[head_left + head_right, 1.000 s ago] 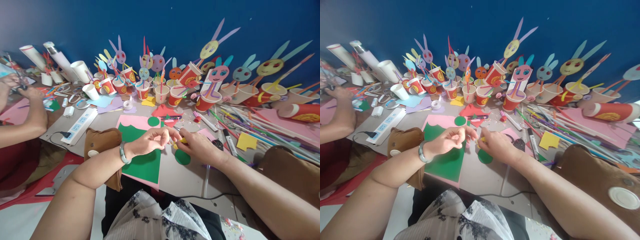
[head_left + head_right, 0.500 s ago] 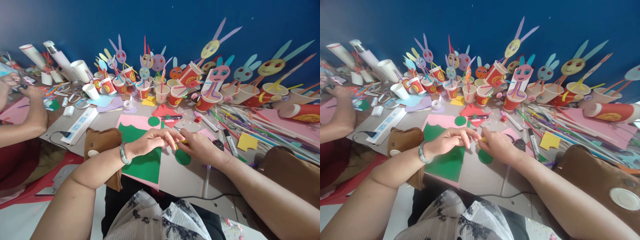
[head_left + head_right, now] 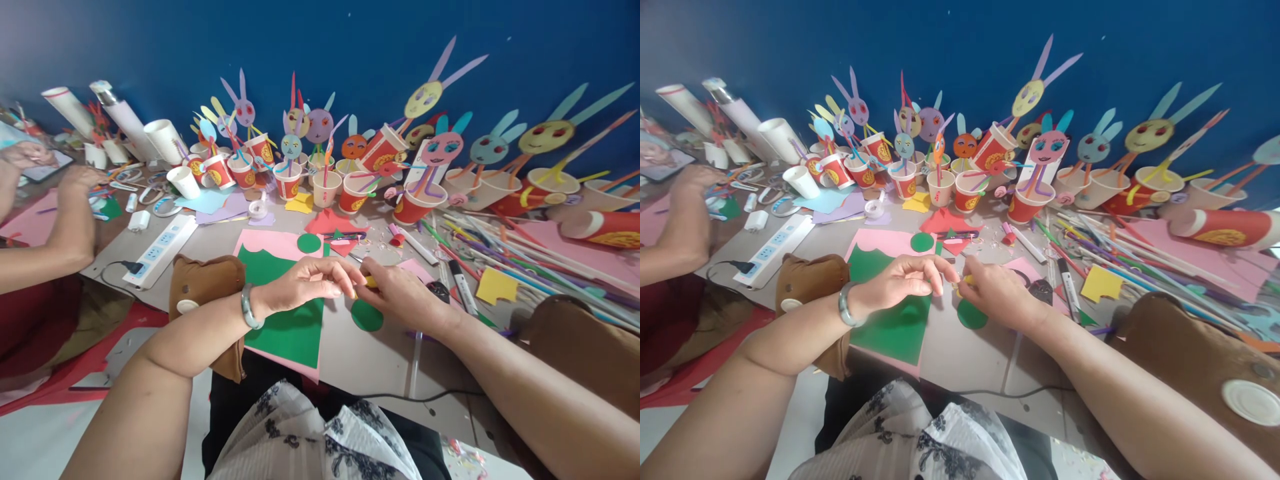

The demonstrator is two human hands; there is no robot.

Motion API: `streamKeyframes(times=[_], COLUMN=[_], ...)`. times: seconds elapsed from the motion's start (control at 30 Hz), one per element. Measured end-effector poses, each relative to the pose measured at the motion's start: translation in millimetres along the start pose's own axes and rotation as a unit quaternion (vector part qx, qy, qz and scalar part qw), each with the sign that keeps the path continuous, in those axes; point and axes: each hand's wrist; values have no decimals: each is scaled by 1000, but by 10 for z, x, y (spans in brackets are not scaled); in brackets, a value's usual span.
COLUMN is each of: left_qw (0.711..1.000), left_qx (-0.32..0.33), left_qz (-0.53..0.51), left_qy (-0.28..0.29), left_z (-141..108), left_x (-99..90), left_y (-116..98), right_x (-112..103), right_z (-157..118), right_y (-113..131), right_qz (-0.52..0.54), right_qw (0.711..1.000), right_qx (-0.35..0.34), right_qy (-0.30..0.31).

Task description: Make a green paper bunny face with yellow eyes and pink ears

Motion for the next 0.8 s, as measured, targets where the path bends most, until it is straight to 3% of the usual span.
streamKeyframes(times=[0.37,0.8], left_qw=[1000,1000], left_qx=[8,23], left_qz=[-13,-10], left_qy=[-15,7], left_z=[-12,8], left_x=[45,25], left_y=[-56,-55], right_x=[-27,9], right_z=[-1,22], right_y=[37,2], right_qz=[-16,6], right_qw=[1000,1000], right_qx=[19,9], right_qy=[17,24])
Point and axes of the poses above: each hand's wrist, its own z-axis towards the middle knuckle, its own x-axis out of the palm, y = z × x, and after that the axes turned 9 degrees about x, right-handed
